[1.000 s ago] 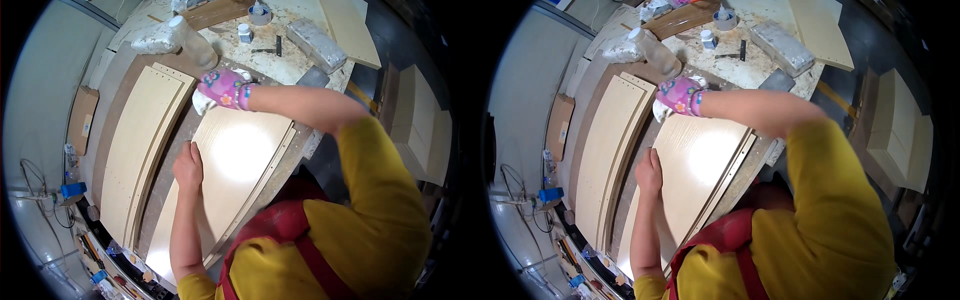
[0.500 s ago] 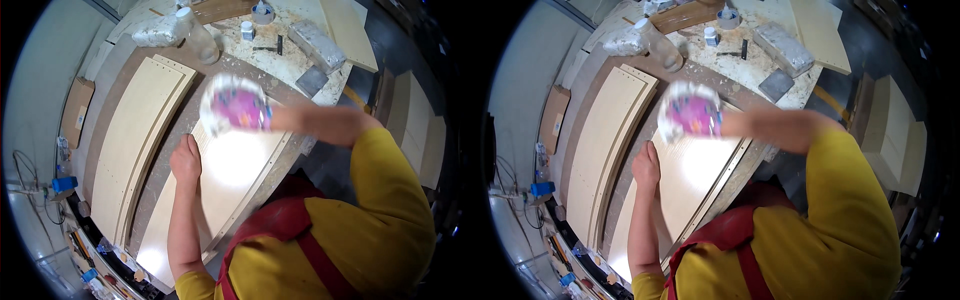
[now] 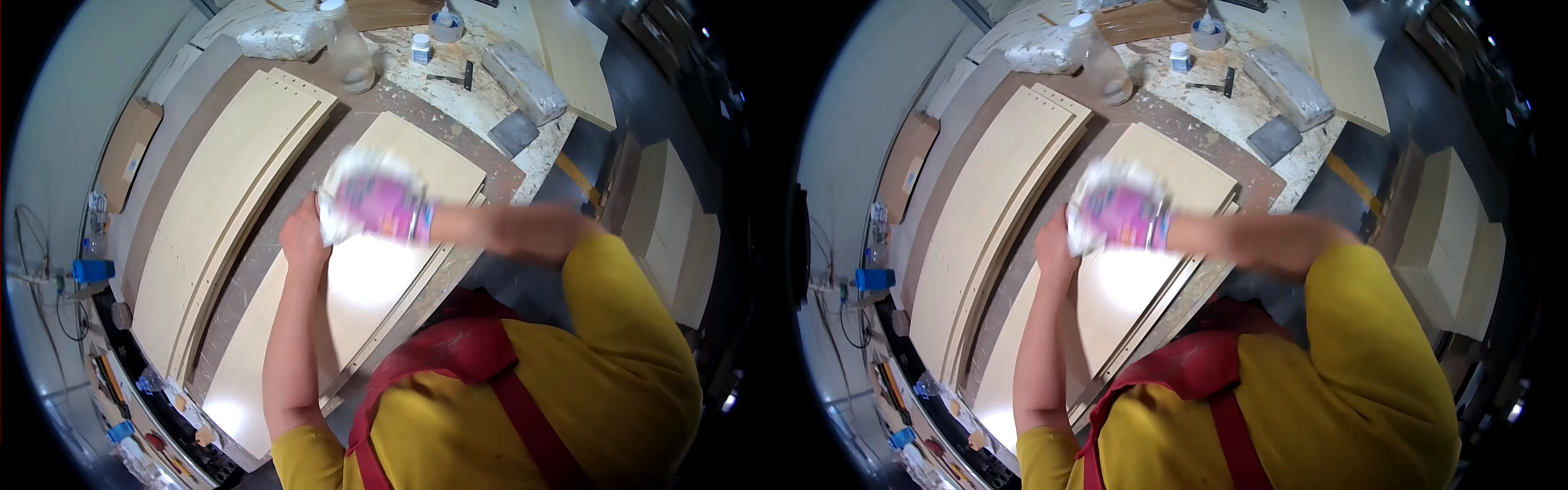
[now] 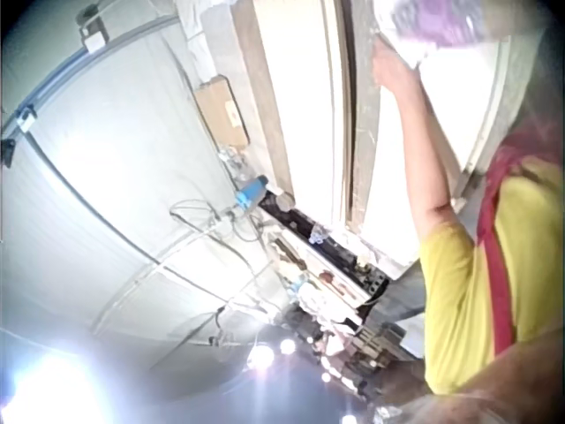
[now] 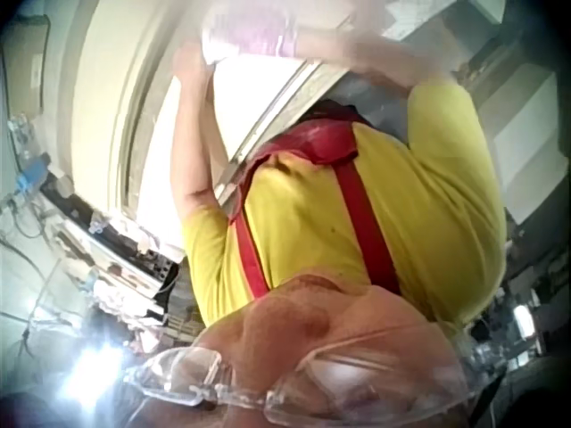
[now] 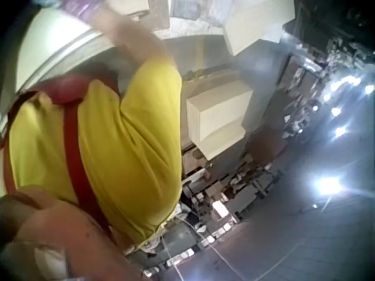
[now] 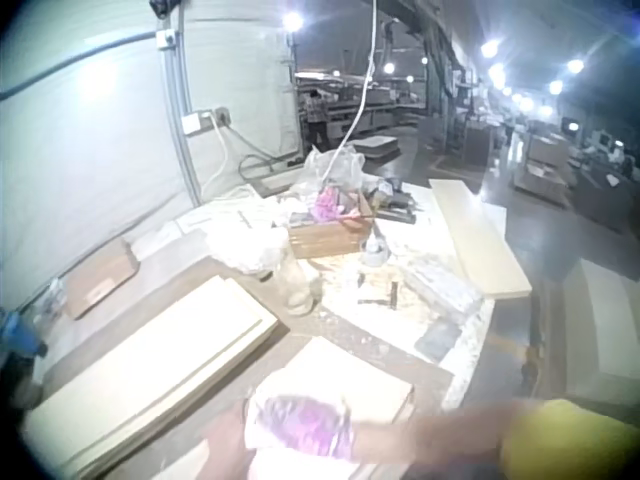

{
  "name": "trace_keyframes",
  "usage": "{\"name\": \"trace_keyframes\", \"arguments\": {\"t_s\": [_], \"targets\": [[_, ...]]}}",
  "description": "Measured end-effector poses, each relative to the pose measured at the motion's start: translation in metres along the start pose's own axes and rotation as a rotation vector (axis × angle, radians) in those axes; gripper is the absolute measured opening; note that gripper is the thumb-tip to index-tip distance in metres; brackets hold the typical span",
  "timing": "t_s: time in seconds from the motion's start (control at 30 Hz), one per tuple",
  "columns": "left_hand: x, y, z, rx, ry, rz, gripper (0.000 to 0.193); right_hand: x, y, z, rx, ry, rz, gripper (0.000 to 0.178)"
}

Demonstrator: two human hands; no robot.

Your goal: The person wipes the surface of a light-colored wooden board with a white cloth. They repeatedly pour a clear liquid from a plastic bottle onto the cloth and continue wiping the board in a workshop setting.

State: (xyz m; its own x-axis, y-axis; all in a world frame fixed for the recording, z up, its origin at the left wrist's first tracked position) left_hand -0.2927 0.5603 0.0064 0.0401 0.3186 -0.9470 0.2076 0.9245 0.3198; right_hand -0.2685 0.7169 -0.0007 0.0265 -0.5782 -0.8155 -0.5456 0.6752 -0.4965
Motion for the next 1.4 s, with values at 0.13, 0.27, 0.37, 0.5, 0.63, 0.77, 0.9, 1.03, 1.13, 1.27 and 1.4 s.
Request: {"name": "trace_keyframes", "arguments": {"t_s": [0.13,0.27,0.37,0.5,0.63,0.77,0.9,1.03,1.13,1.27,1.4], "targets": [[-0.010,-0.026,0.010,0.130,0.221,0.443,0.028,-0.012,-0.108,0.040,-0.380,-0.385,-0.029,0.013],[-0.059,-0.049,0.077,0.247,0.279,0.251,0.025,-0.054,-0.003,0.035,-0.138,-0.050,0.137,0.037],[-0.054,-0.044,0.151,0.329,0.066,0.086,0.039,-0.072,0.032,0.026,0.242,-0.078,0.383,0.038],[-0.042,-0.043,0.186,0.237,-0.064,-0.035,0.049,-0.029,-0.042,0.036,-0.057,-0.215,0.282,0.024],[-0.043,-0.042,0.187,0.250,-0.047,-0.045,0.049,-0.066,0.010,0.016,0.092,-0.131,0.294,0.027],[-0.043,-0.043,0.183,0.251,-0.028,-0.022,0.050,-0.076,-0.001,0.018,0.063,-0.248,0.426,0.026],[-0.042,-0.044,0.185,0.253,-0.014,-0.011,0.052,-0.062,-0.041,0.036,-0.101,-0.416,0.140,0.022],[-0.048,-0.038,0.199,0.337,-0.063,0.044,0.066,-0.072,0.049,-0.013,0.244,-0.079,0.398,0.025],[-0.049,-0.046,0.195,0.373,-0.070,0.141,0.066,-0.028,0.008,-0.040,0.026,0.031,0.377,0.028],[-0.044,-0.058,0.200,0.438,-0.001,0.209,0.059,0.088,-0.165,-0.072,-0.292,-0.335,0.100,0.028],[-0.021,-0.071,0.217,0.320,-0.223,0.384,0.052,0.135,-0.241,-0.067,-0.612,-0.512,-0.148,0.028]]}}
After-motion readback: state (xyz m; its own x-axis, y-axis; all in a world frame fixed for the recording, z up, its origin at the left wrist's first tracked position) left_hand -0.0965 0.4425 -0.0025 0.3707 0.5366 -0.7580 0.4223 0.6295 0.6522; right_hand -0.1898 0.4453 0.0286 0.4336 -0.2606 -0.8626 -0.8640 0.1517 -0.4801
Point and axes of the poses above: each hand's wrist, its own z-axis away from the middle knuckle, its own x-axis out of the palm, y = z × x, the point moved 2 cm from there along -z, towards the middle knuckle, and after that the axes turned 3 degrees about y, right-handed, at the moved point
